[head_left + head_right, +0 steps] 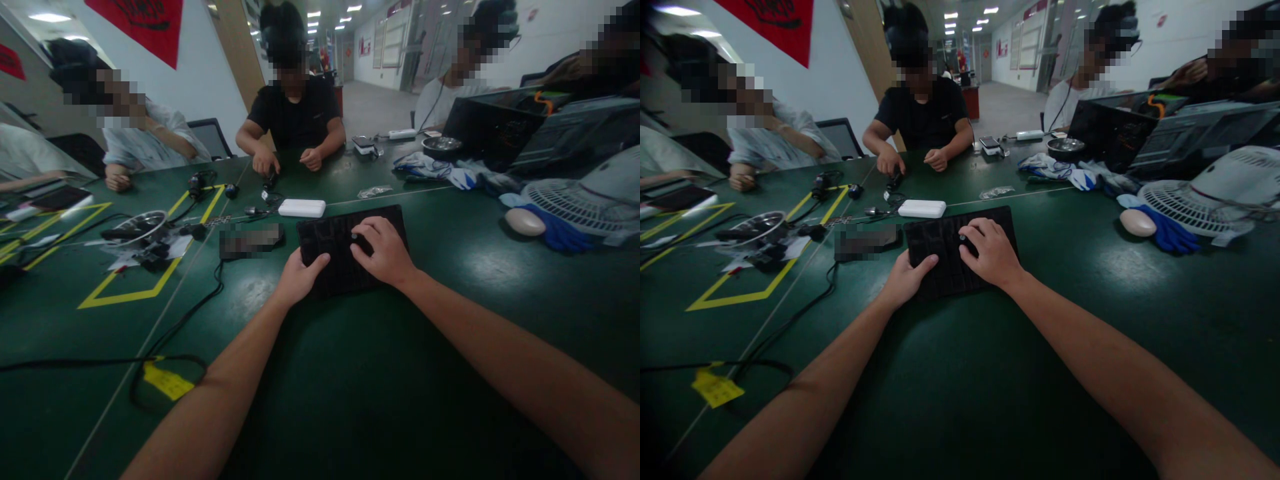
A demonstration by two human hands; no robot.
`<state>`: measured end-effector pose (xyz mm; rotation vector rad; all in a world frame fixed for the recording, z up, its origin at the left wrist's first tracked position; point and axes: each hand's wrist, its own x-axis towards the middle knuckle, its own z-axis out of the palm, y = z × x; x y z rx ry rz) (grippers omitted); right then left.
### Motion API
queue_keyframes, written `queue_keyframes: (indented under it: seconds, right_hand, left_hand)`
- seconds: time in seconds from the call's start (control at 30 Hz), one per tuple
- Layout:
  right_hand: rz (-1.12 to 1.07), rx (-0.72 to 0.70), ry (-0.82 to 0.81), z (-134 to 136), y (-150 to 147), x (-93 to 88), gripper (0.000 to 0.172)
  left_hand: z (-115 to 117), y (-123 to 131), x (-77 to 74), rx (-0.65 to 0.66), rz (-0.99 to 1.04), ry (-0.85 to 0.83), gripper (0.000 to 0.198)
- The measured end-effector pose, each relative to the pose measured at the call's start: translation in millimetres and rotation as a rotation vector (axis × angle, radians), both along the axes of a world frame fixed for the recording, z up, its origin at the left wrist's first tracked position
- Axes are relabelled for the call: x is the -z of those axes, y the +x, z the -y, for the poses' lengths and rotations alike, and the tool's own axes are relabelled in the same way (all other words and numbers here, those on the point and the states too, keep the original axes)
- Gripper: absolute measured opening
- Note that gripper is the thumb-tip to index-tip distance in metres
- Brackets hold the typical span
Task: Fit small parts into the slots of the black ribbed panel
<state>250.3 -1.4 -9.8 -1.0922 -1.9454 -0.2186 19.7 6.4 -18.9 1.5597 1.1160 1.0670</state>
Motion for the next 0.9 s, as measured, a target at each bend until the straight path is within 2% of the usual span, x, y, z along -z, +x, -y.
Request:
queue_keyframes:
  seconds: [0.9]
  right_hand:
    - [0.000,-0.009,0.011,-2.1,0.6,1.6,0.008]
  left_hand:
    - [1.0,0.3,-2.0,0.009,0.011,-0.006,0.057]
